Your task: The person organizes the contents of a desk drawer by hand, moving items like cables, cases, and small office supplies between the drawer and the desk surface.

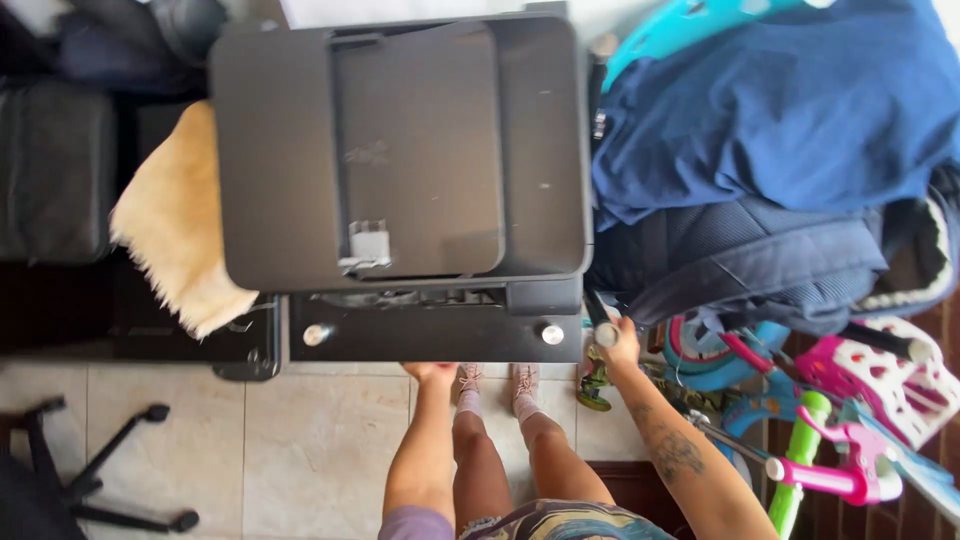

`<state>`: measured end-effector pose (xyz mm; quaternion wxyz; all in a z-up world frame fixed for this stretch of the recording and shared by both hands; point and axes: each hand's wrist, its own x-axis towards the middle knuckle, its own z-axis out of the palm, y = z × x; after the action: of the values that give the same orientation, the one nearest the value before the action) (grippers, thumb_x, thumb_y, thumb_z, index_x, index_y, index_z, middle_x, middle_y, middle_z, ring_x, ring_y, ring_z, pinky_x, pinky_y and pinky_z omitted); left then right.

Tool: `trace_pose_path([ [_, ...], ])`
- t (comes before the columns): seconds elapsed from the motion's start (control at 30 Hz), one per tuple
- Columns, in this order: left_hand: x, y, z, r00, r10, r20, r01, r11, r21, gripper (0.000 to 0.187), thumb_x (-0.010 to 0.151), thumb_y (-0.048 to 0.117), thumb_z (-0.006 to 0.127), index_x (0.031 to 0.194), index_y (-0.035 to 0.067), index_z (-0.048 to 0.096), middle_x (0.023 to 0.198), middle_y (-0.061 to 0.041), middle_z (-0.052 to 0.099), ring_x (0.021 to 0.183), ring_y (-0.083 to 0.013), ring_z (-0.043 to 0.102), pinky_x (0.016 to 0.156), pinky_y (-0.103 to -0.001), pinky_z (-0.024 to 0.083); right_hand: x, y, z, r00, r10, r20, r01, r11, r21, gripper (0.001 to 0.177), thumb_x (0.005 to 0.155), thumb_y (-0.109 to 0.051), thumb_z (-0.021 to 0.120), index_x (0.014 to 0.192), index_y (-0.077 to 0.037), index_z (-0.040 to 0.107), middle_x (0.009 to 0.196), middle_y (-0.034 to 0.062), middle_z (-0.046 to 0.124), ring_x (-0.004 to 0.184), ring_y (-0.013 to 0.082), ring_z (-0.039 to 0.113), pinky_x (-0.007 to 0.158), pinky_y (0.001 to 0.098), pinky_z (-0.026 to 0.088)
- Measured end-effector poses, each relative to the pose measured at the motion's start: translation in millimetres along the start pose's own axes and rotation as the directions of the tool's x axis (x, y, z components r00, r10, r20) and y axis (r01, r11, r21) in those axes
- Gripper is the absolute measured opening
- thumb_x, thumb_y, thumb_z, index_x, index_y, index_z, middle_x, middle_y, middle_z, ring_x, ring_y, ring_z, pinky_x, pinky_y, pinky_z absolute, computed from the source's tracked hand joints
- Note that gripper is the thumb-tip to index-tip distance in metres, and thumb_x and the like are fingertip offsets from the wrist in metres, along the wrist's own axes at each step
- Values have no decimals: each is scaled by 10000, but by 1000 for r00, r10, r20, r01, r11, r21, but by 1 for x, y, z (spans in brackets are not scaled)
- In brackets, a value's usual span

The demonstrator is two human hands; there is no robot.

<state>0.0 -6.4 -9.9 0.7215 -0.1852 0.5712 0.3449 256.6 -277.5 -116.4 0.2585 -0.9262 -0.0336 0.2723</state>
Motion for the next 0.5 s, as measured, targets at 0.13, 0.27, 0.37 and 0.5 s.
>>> trace_pose_path([
  [0.13,10,-9,-19,998,55,4,-54,990,-128,800,857,802,308,1503,341,419,1597,-47,440,1489,-376,369,1194,-682,160,-54,-5,-51,994,104,-22,-103,995,13,230,1070,-433,463,1099,-257,609,714,33,722,855,307,750,885,532,562],
  [0.27,27,-12,-43,996,90,-10,-90,977,-195,821,843,837,321,1510,363,399,1602,-34,430,1493,-374,361,1199,-685,138,-115,-16,-71,944,-279,-175,295,953,70,223,1156,-401,517,1183,-192,590,809,86,686,861,320,708,823,487,546],
  [0.37,31,-20,-72,996,88,-35,-93,973,-211,836,833,860,330,1514,378,385,1606,-24,423,1495,-372,355,1203,-687,124,-143,-54,-74,841,-521,-145,532,845,54,145,1103,-288,595,1114,-147,627,845,102,679,862,325,697,811,443,544],
  [0.5,31,-21,-109,995,73,-65,-85,975,-205,860,819,895,343,1521,399,365,1611,-10,413,1498,-369,346,1209,-689,103,-153,-126,-54,563,-824,-64,823,566,-44,74,1018,-183,701,1008,-122,661,824,101,645,798,362,666,759,454,535],
])
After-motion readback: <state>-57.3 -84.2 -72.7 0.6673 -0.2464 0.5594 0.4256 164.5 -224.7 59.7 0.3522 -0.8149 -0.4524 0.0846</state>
